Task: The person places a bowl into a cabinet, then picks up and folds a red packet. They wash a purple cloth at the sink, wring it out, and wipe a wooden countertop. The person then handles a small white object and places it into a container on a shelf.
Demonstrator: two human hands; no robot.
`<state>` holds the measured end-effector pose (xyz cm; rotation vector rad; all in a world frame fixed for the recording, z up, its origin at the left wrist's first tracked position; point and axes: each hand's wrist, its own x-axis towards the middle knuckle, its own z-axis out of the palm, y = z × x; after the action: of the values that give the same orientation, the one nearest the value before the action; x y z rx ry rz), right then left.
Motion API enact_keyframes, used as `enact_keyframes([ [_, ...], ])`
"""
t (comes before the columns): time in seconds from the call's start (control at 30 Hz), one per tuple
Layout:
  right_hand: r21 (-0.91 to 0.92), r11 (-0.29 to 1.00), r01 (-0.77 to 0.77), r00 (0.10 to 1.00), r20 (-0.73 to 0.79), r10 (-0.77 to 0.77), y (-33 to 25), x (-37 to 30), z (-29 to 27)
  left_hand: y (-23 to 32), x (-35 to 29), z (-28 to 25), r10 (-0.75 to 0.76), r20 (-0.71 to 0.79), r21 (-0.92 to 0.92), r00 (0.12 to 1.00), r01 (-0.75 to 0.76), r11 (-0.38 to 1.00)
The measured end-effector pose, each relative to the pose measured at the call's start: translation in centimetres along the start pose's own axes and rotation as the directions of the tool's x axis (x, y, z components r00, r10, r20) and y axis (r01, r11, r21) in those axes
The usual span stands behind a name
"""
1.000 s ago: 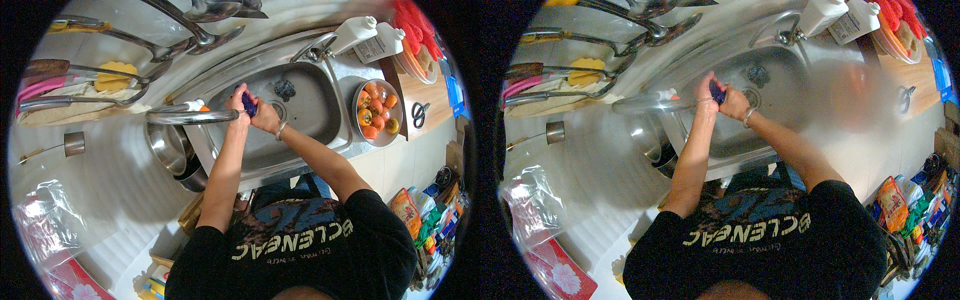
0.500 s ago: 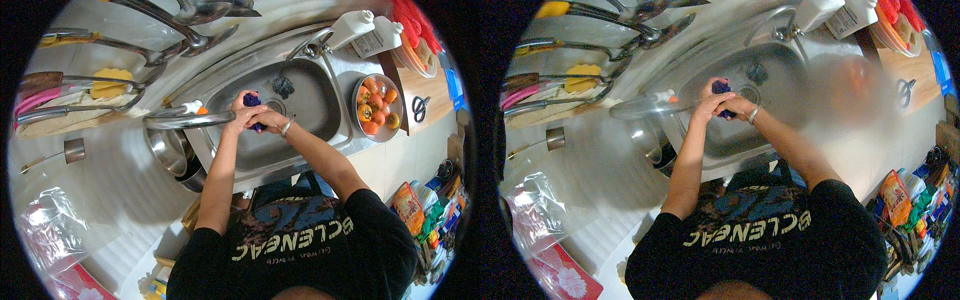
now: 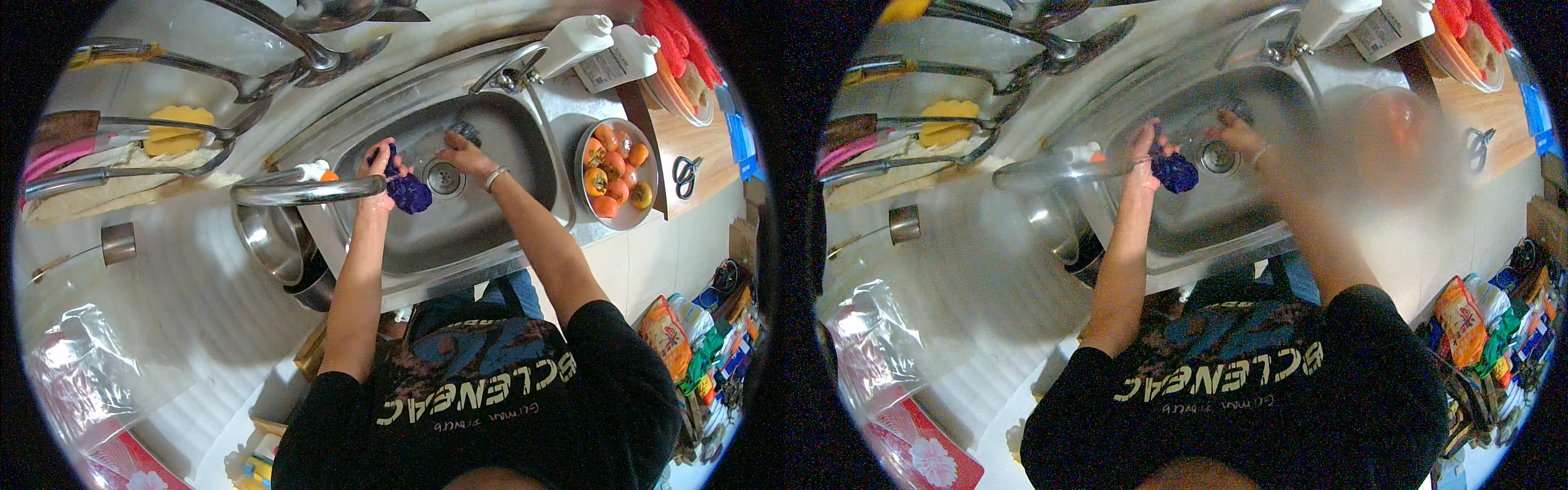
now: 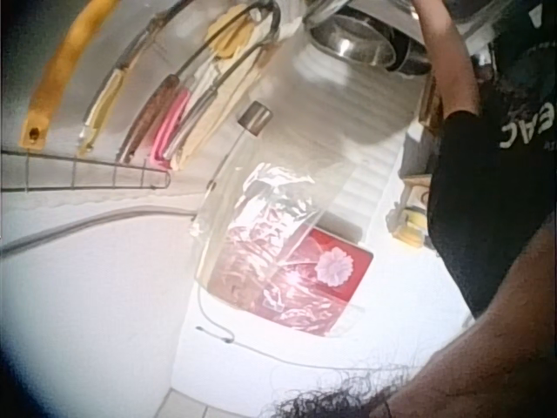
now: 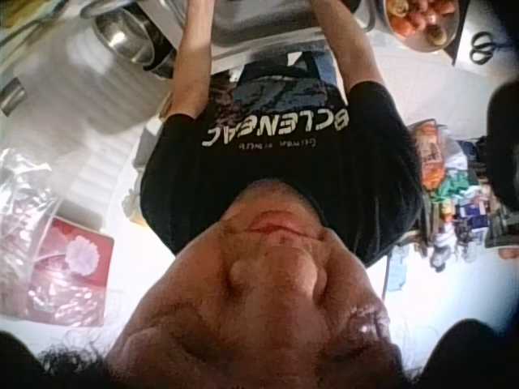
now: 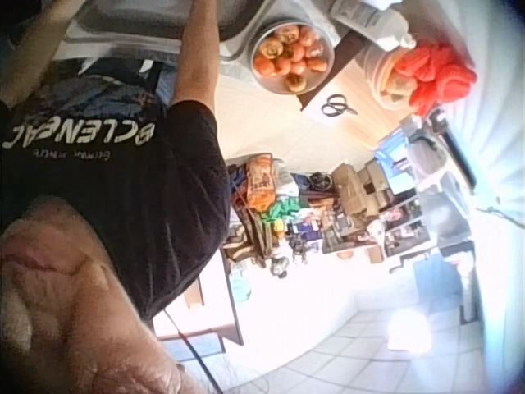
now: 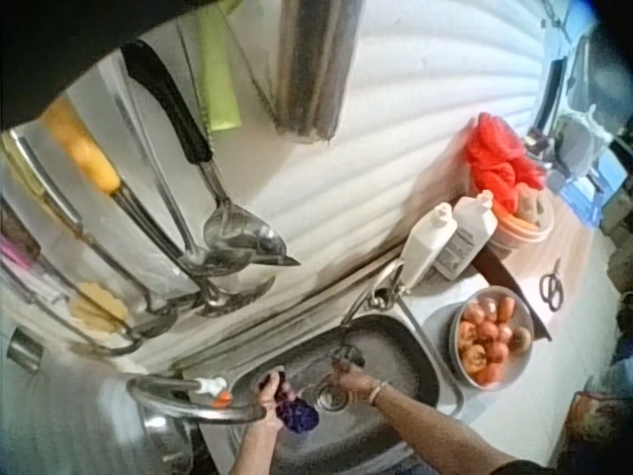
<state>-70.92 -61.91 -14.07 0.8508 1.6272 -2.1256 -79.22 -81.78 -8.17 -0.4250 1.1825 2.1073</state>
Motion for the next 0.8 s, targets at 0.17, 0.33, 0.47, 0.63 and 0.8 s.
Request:
enact_keyframes([
  [0.17, -0.169, 0.957, 0.237, 0.907, -0.314, -0.281, 1.1, 1.5, -3.8, -1.1, -0.2, 0.7, -0.014, 0.016, -0.058, 1.0, 0.015, 0.998],
  [0.33, 0.324, 0.936, -0.139, 0.948, 0.317, 0.031, -1.0, -4.1, 1.2, -2.2, 0.8, 1.1, -0.017, 0.008, -0.069, 1.0, 0.018, 0.997],
  [0.47, 0.59, 0.742, -0.32, 0.881, 0.472, 0.004, -1.6, -5.6, 5.2, -1.3, 0.3, 3.2, 0.048, 0.045, 0.021, 0.998, -0.049, 0.999],
  [0.63, 0.232, 0.945, -0.232, 0.915, 0.382, 0.131, -2.5, -3.5, 6.1, 0.4, -0.2, 3.0, 0.01, 0.2, 0.2, 0.98, -0.05, 0.978],
  [0.8, -0.103, 0.995, -0.018, 0.978, 0.206, 0.039, -4.4, -4.8, 7.7, 0.1, 0.3, 1.5, 0.017, 0.115, 0.116, 0.993, -0.03, 0.993],
])
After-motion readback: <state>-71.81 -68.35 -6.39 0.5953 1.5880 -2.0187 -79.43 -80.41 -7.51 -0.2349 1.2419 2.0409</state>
